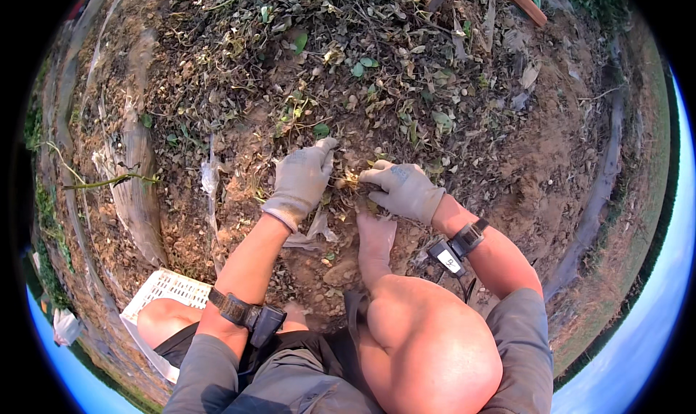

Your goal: The person walks through a field of peanut plants, pulling them from the ground by hand. They shake the soil from the roots and place the harvested plants into a white plastic crate.

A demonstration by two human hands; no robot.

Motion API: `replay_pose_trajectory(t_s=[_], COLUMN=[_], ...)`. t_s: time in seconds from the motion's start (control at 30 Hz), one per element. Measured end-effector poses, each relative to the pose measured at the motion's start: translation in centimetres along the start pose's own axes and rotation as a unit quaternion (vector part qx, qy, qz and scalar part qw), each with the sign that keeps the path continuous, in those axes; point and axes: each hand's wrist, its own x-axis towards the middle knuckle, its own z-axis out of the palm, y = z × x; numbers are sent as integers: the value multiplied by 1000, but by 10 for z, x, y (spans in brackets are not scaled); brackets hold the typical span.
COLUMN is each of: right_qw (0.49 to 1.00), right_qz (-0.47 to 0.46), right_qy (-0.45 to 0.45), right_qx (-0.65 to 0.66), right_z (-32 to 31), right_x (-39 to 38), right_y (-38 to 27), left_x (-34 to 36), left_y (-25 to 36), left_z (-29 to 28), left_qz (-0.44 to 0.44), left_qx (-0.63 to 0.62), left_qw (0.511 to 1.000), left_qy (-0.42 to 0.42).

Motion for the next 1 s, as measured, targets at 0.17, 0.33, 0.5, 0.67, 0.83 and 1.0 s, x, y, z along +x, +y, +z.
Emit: replay_pose_trajectory(t_s=[0.17,0.33,0.5,0.67,0.83,1.0], right_qw=[961,951,934,935,943,931], right_qz=[-38,-12,59,113,153,243], right_qy=[275,267,320,314,282,249], right_qx=[-16,-153,-149,-119,-90,-114], right_z=[-19,-11,-8,-6,-4,-6], right_x=[40,69,74,75,64,34], right_y=[4,45,64,54,62,73], left_x=[-18,-37,-37,-18,17,17], left_y=[-18,-19,-3,26,42,41], left_z=[24,0,-1,12,53,63], left_qz=[-77,-85,-26,-10,13,50], left_qx=[25,36,39,-153,-69,7], left_qw=[995,984,986,987,997,996], left_qy=[-60,-155,-161,43,23,-71])
